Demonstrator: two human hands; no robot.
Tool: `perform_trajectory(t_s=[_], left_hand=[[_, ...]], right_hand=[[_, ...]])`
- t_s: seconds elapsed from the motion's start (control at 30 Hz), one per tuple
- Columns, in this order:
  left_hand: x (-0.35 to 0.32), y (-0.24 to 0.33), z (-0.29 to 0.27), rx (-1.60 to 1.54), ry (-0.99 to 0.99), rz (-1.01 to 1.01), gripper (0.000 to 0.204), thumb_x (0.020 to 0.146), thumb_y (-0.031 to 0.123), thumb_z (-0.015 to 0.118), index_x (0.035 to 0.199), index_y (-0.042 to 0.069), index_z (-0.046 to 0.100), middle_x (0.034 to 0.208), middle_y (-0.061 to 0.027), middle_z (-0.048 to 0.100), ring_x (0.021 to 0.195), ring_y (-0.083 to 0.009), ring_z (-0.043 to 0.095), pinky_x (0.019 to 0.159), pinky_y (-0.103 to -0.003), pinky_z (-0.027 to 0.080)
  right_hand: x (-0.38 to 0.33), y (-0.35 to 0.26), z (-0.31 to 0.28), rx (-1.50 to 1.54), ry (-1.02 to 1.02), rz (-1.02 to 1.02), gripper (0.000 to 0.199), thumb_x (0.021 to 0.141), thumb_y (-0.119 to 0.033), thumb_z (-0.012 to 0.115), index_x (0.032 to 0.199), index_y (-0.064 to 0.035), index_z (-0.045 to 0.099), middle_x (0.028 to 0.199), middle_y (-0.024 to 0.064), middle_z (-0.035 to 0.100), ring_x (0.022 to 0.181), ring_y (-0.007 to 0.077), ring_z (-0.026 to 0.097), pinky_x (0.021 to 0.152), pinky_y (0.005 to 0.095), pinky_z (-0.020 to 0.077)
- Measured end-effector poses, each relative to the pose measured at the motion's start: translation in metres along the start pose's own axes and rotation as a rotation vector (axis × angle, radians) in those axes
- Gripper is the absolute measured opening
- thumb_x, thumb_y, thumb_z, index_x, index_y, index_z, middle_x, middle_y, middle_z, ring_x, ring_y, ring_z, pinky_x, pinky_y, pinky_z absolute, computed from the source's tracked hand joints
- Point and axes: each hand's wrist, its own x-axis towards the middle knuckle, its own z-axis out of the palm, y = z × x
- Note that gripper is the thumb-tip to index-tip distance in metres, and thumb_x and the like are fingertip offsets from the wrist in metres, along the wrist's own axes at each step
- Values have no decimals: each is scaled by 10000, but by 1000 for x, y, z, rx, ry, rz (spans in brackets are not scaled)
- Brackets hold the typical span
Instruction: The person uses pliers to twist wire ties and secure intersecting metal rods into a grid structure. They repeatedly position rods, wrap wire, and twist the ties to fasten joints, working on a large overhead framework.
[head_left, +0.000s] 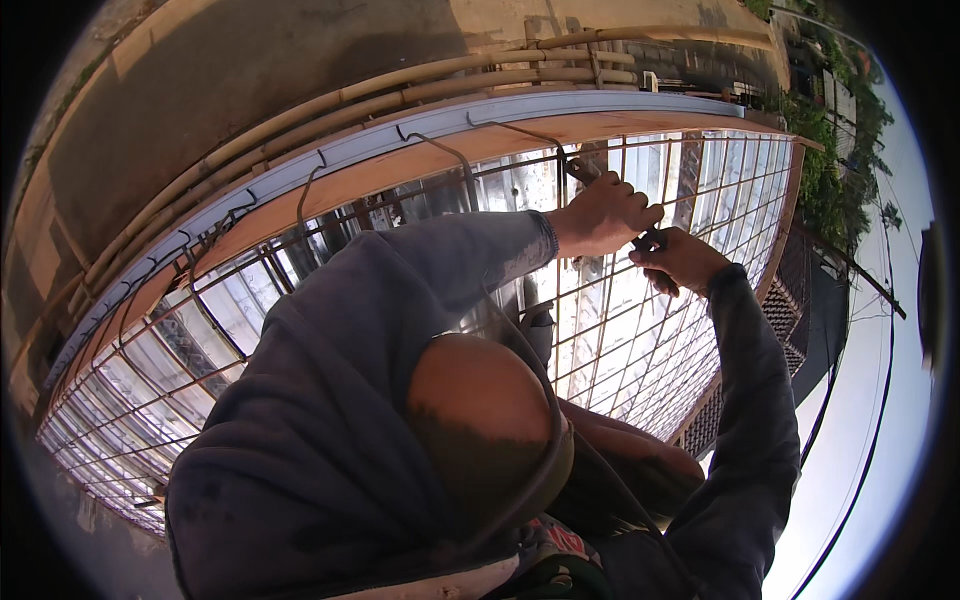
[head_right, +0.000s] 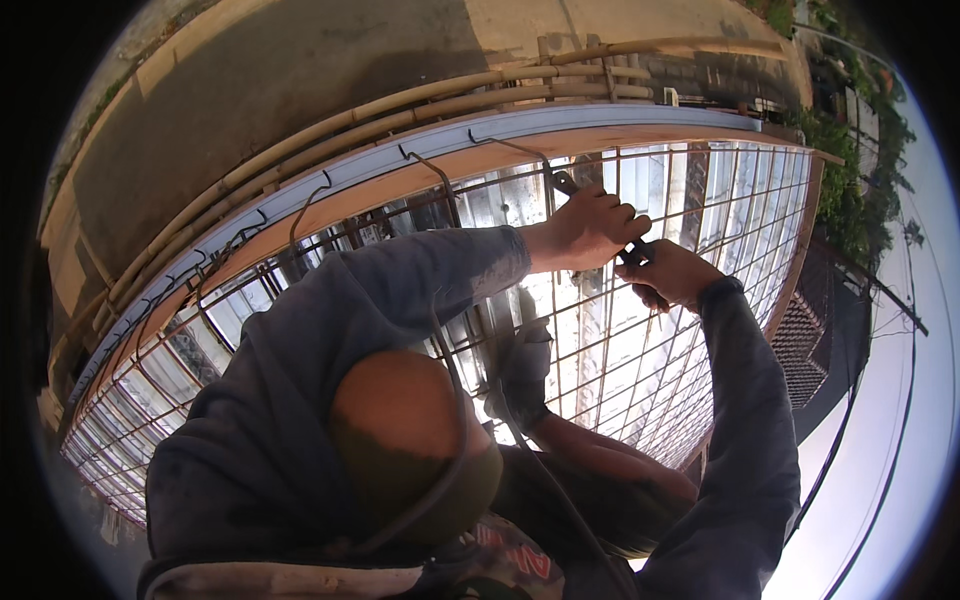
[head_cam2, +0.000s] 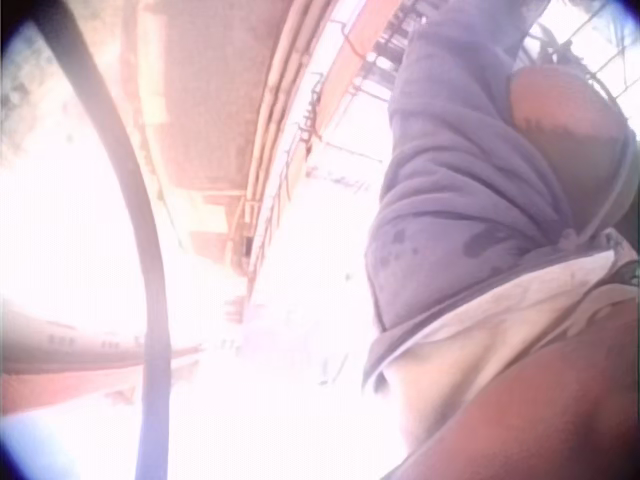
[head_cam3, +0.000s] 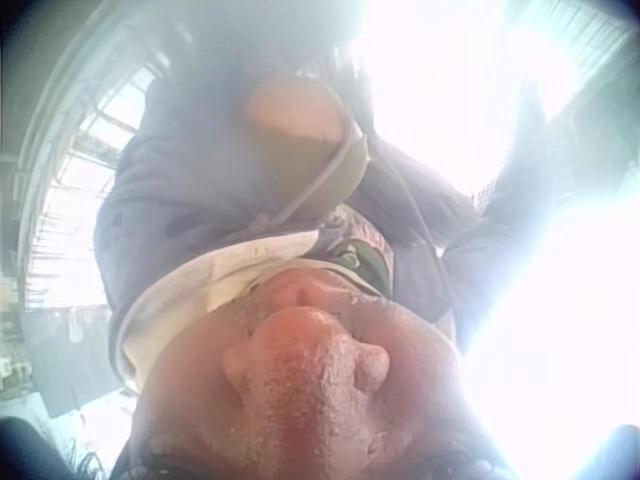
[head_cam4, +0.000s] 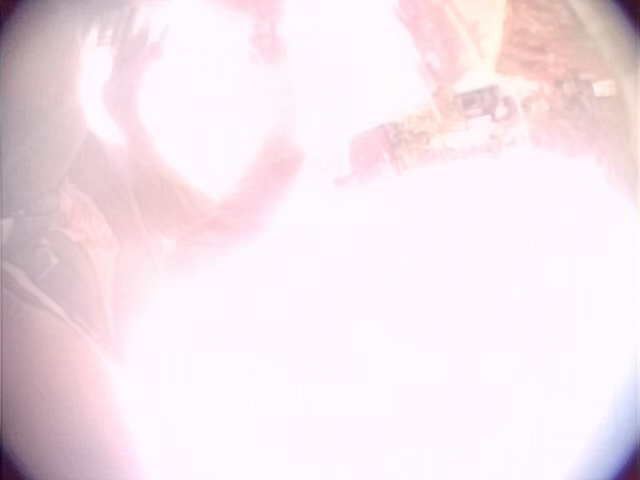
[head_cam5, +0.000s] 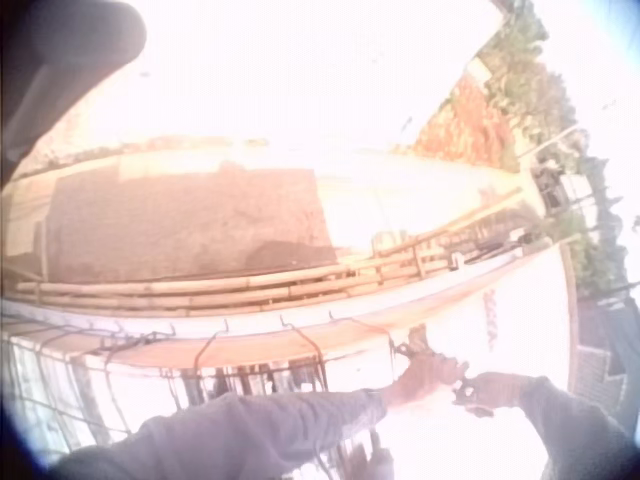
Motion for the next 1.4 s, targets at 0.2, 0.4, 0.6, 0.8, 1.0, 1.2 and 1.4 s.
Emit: perform_trajectory(t_s=[0.2,0.4,0.6,0.8,1.0,1.2,1.4], left_hand=[[32,-21,-6,-181,-423,-89,325,825,154,758,1131,65,690,885,-119,762,832,-340,779,717,-470,594],[27,-10,9,-3,-37,-88,285,844,171,766,1096,65,686,836,-113,757,848,-315,785,679,-455,578],[15,-10,13,-68,-169,-28,103,905,141,694,1000,102,700,719,-82,723,715,-299,767,614,-457,562],[20,-21,-9,-140,-491,19,173,860,195,716,975,68,688,721,-123,718,743,-377,762,668,-507,595],[33,-22,-29,-118,-698,66,303,839,280,778,1049,83,681,852,-145,753,860,-389,776,734,-525,593],[30,-24,-33,-177,-720,68,278,848,296,782,1042,116,696,888,-130,764,895,-373,775,772,-516,584],[45,-25,-40,-226,-751,-14,294,799,311,831,998,120,727,885,-118,765,890,-356,767,787,-500,573]], right_hand=[[-15,1,51,-1160,1000,-444,630,863,-260,861,1361,-54,536,963,83,667,893,300,712,735,503,589],[30,24,-4,-1006,861,-434,207,987,-143,691,1134,-26,603,801,106,681,752,305,730,692,450,595],[5,5,5,-329,321,-64,453,1000,-319,789,1271,9,633,843,185,752,757,313,752,759,467,597],[-74,18,8,-501,376,-94,243,1022,-225,761,1163,-39,694,793,197,732,745,370,753,681,487,568],[-52,96,5,-845,771,-527,86,1072,-132,648,1098,-51,630,726,184,579,762,429,679,635,534,534],[-60,131,85,-470,521,-372,147,1121,-174,568,1240,-88,580,687,229,626,637,486,642,613,578,482],[-121,194,63,-566,655,-327,342,1098,-95,594,1438,-48,594,890,202,716,709,413,698,655,518,543]])
